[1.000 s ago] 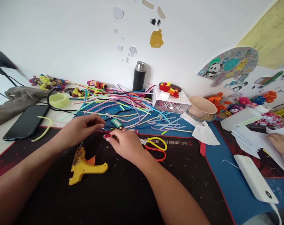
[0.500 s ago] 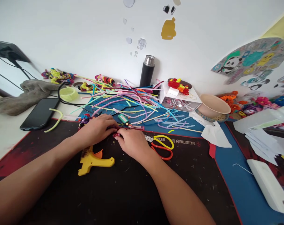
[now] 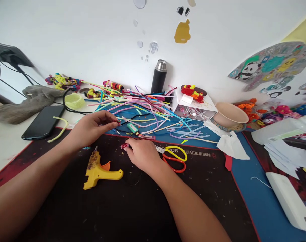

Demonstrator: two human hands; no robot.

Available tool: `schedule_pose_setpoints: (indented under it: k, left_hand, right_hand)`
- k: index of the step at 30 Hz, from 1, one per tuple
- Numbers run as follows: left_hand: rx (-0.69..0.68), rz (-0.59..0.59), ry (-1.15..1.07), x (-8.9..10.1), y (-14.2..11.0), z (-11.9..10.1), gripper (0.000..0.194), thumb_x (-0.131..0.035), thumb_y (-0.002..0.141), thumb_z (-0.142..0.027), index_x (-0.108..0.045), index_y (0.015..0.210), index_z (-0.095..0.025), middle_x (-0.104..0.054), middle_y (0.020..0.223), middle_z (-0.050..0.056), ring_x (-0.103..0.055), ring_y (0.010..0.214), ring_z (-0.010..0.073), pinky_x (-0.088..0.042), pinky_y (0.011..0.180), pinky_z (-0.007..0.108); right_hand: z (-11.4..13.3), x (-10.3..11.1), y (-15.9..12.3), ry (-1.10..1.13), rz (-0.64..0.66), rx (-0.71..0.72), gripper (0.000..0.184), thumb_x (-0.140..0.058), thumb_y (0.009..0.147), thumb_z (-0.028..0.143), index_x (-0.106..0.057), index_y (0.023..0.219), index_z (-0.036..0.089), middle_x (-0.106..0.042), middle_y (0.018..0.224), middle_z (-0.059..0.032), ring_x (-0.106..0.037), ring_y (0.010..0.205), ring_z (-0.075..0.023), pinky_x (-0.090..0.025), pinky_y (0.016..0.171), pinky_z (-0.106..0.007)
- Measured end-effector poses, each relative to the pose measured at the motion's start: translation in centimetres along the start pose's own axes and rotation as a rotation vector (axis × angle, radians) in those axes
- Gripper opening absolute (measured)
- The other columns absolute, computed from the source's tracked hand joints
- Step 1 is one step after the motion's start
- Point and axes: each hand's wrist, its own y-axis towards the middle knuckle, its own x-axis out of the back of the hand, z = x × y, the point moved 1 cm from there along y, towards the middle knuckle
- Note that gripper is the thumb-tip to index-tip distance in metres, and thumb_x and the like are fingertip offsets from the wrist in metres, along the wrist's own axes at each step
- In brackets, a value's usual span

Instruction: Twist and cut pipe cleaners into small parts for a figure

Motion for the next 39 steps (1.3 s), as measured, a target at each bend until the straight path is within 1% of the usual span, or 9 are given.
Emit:
schedule_pose_setpoints:
  k: [3,7,10,18,24,29,33,36,39]
  left_hand:
    - [0.059,0.063,-0.228,-0.4,0.1,0.4,0.042,-0.087,0.080,-0.058,-0.074,0.096,-0.021,-0.081,0.102,0.006,-0.074,0.097,0.0249,-0.058,0.091,0.036]
    - [0.092,0.079,-0.336,-0.5,0.2,0.9,0.045,-0.093,0.076,-0.057,-0.075,0.098,-0.021,-0.080,0.103,0.006,-0.074,0.101,0.0251,-0.059,0.095,0.037]
    - [0.082,0.090,-0.330,-0.4,0.1,0.8,0.044,-0.093,0.077,-0.057,-0.076,0.098,-0.022,-0.081,0.103,0.005,-0.074,0.101,0.0253,-0.060,0.095,0.038]
    - [0.055,0.224,-0.213,-0.8,-0.2,0.4,0.045,-0.087,0.082,-0.062,-0.079,0.098,-0.021,-0.082,0.100,0.007,-0.075,0.096,0.0265,-0.059,0.089,0.038]
    - [0.055,0.332,-0.196,-1.4,-0.7,0.2,0.040,-0.084,0.087,-0.058,-0.078,0.102,-0.021,-0.082,0.099,0.007,-0.076,0.093,0.0259,-0.058,0.084,0.035]
    - [0.070,0.405,-0.252,-2.0,-0.9,0.3,0.034,-0.083,0.089,-0.052,-0.076,0.100,-0.021,-0.083,0.097,0.007,-0.076,0.091,0.0249,-0.057,0.082,0.035]
    - [0.085,0.394,-0.342,-2.0,-0.8,0.5,0.035,-0.087,0.087,-0.047,-0.077,0.108,-0.020,-0.083,0.095,0.007,-0.076,0.091,0.0234,-0.057,0.083,0.033]
    - [0.110,0.307,-0.451,-1.7,-0.6,0.5,0.044,-0.092,0.084,-0.044,-0.081,0.119,-0.020,-0.083,0.097,0.007,-0.074,0.087,0.0199,-0.058,0.081,0.029]
    - [0.162,0.221,-0.595,-1.3,-0.5,0.6,0.044,-0.097,0.079,-0.041,-0.084,0.115,-0.018,-0.082,0.094,0.006,-0.072,0.080,0.0163,-0.059,0.078,0.025]
  right_hand:
    - [-0.1,0.0,0.0,0.047,-0.021,-0.009,0.027,-0.068,0.107,0.039,-0.080,0.128,0.027,-0.086,0.109,-0.0083,-0.080,0.101,-0.0271,-0.055,0.086,-0.034]
    - [0.1,0.2,0.0,0.128,-0.054,-0.026,0.026,-0.069,0.107,0.037,-0.081,0.127,0.027,-0.086,0.110,-0.0075,-0.080,0.103,-0.0264,-0.055,0.089,-0.035]
    - [0.1,0.5,0.1,0.221,-0.106,-0.022,0.021,-0.069,0.105,0.032,-0.082,0.121,0.026,-0.086,0.107,-0.0060,-0.079,0.100,-0.0244,-0.054,0.089,-0.034]
    - [-1.3,0.4,0.5,0.581,-0.277,-0.082,0.023,-0.065,0.104,0.038,-0.081,0.110,0.022,-0.073,0.075,-0.0011,-0.063,0.064,-0.0165,-0.045,0.063,-0.028]
    - [-1.3,0.3,0.7,0.845,-0.215,-0.082,0.026,-0.066,0.102,0.044,-0.075,0.101,0.020,-0.062,0.066,0.0027,-0.055,0.055,-0.0127,-0.042,0.057,-0.026]
    - [-0.9,0.4,0.6,0.857,-0.160,-0.075,0.025,-0.066,0.100,0.044,-0.072,0.093,0.020,-0.056,0.060,0.0054,-0.052,0.053,-0.0118,-0.040,0.056,-0.025]
    - [-0.8,0.6,0.6,0.886,-0.141,-0.094,0.029,-0.066,0.099,0.048,-0.071,0.093,0.020,-0.054,0.058,0.0064,-0.047,0.050,-0.0109,-0.038,0.053,-0.026]
    - [-0.8,0.7,0.7,0.942,-0.153,-0.107,0.033,-0.066,0.097,0.052,-0.070,0.094,0.019,-0.052,0.056,0.0071,-0.044,0.048,-0.0107,-0.036,0.051,-0.026]
    - [-0.9,0.8,0.9,0.967,-0.172,-0.131,0.036,-0.067,0.096,0.055,-0.070,0.094,0.019,-0.051,0.055,0.0075,-0.042,0.046,-0.0106,-0.035,0.050,-0.026]
